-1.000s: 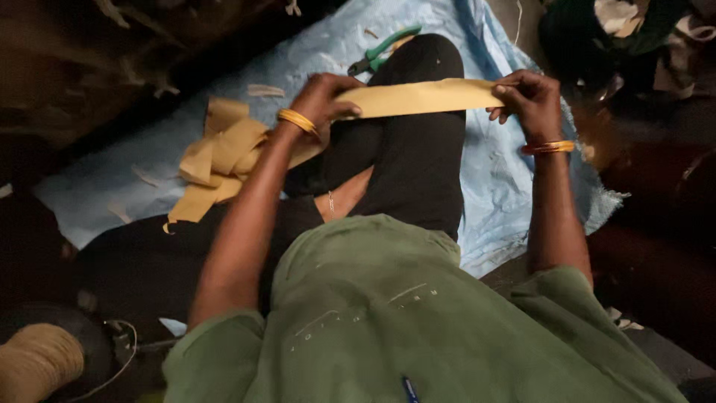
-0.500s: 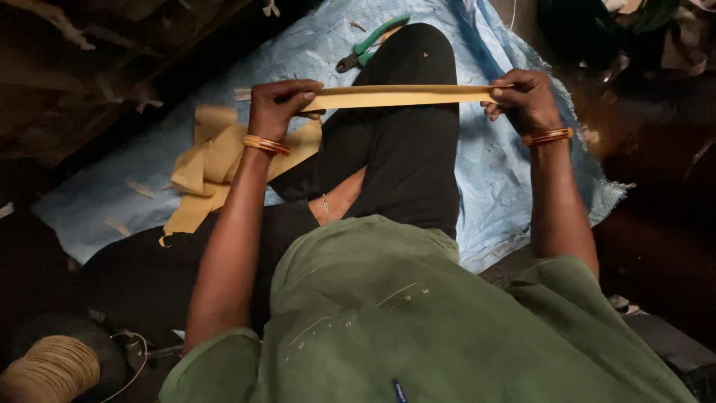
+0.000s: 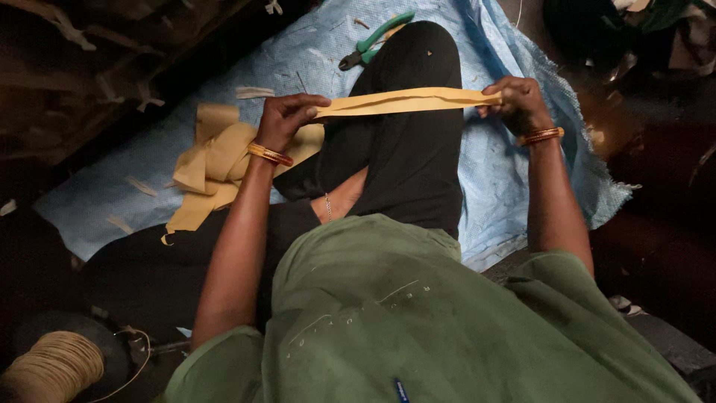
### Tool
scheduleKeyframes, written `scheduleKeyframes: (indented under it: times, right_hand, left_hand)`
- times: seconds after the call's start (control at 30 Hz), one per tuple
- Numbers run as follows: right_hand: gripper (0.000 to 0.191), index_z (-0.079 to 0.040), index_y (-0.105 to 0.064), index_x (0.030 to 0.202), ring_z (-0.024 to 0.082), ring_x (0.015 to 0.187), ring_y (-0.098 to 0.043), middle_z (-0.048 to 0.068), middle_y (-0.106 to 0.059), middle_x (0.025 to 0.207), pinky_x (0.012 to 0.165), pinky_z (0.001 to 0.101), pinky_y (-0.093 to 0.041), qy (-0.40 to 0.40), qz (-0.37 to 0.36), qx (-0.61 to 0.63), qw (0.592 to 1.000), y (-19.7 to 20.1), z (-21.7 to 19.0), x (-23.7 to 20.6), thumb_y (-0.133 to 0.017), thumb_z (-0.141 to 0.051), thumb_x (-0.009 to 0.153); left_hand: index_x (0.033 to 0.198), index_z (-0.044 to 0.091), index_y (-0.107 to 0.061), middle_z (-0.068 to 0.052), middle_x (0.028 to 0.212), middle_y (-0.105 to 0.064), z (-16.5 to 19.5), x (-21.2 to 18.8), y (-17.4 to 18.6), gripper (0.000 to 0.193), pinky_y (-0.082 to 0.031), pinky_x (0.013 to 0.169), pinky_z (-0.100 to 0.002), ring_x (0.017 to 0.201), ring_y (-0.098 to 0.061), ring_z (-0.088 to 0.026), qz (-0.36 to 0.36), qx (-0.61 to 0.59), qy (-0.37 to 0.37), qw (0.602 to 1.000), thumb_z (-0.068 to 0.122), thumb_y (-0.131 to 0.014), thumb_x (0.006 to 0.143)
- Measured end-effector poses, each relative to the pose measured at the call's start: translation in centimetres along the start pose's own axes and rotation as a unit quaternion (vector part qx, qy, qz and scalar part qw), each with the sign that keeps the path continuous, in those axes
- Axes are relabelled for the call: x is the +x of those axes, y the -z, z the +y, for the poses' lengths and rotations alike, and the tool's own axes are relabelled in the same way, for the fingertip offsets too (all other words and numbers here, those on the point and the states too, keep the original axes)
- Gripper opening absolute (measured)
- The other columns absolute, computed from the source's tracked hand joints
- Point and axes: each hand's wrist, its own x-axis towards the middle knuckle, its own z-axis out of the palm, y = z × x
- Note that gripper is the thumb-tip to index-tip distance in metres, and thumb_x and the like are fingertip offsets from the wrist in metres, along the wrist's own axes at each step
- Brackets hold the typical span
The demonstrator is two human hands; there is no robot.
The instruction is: The person sits cross-legged and weaves a long tan strip into a basket frame, repeatedly threading it through the structure and pulling it tight. The hands adjust the strip and the frame to maintain alignment as the weave progresses.
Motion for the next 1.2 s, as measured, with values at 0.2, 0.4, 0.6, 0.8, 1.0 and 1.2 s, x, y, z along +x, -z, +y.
scheduleKeyframes:
  times: [0.2,0.4,0.6,0.8,1.0,1.2]
  right_hand:
    - [0.006,0.008,-0.071,0.102,0.027,0.081,-0.075,0.022,-0.072,0.093,0.075,0.0379,-0.064,0.046,0.052,-0.087,0.994,-1.3,-1.1,-0.9,-0.069,0.011,0.097]
    - [0.024,0.0,-0.065,0.113,0.024,0.077,-0.076,0.019,-0.072,0.085,0.067,0.0335,-0.065,0.012,0.109,-0.197,0.974,-4.3,-2.5,-1.9,-0.068,0.009,0.091]
    - [0.004,0.003,-0.069,0.101,0.016,0.068,-0.07,0.011,-0.071,0.083,0.063,0.0269,-0.058,-0.035,0.102,-0.178,0.978,-3.1,0.4,0.9,-0.066,0.005,0.098]
    - [0.005,0.004,-0.072,0.101,0.015,0.067,-0.068,0.011,-0.072,0.084,0.062,0.0269,-0.055,-0.04,0.108,-0.254,0.96,-2.0,-0.4,2.7,-0.07,0.002,0.098]
    - [0.005,0.004,-0.074,0.1,0.014,0.072,-0.069,0.01,-0.073,0.087,0.067,0.0261,-0.057,-0.029,0.044,-0.309,0.95,-4.1,-5.8,4.4,-0.072,0.002,0.096]
    - [0.006,0.002,-0.071,0.108,0.018,0.085,-0.072,0.011,-0.074,0.098,0.073,0.0309,-0.06,0.092,0.042,-0.334,0.937,-4.6,-11.0,14.0,-0.069,-0.003,0.106]
  left_hand:
    - [0.107,-0.002,-0.078,-0.012,0.101,-0.077,1.0,-0.5,-0.3,0.013,-0.064,0.086,-0.031,0.091,-0.075,-0.017,0.027,0.039,-0.015,0.999,0.0,-0.073,0.095]
    - [0.106,-0.005,-0.077,-0.013,0.103,-0.078,0.8,-0.9,0.8,0.016,-0.066,0.08,-0.031,0.088,-0.077,-0.019,0.012,0.066,-0.029,0.997,-0.005,-0.071,0.092]
    - [0.103,-0.002,-0.078,-0.011,0.095,-0.079,0.7,1.5,-4.7,0.016,-0.064,0.069,-0.028,0.077,-0.078,-0.017,0.015,0.023,0.014,1.0,-0.005,-0.068,0.09]
    - [0.098,-0.002,-0.078,-0.011,0.081,-0.076,0.9,2.2,-5.6,0.01,-0.057,0.06,-0.027,0.067,-0.072,-0.015,0.043,0.059,-0.017,0.997,-0.005,-0.072,0.092]
    - [0.101,-0.003,-0.076,-0.011,0.082,-0.075,0.0,-2.4,-2.8,0.011,-0.059,0.06,-0.028,0.066,-0.071,-0.016,0.086,-0.01,0.046,0.995,-0.003,-0.071,0.091]
    - [0.127,-0.001,-0.066,-0.011,0.099,-0.075,1.9,-9.6,0.0,0.039,-0.061,0.067,-0.029,0.077,-0.075,-0.018,0.209,-0.017,0.077,0.975,-0.005,-0.064,0.088]
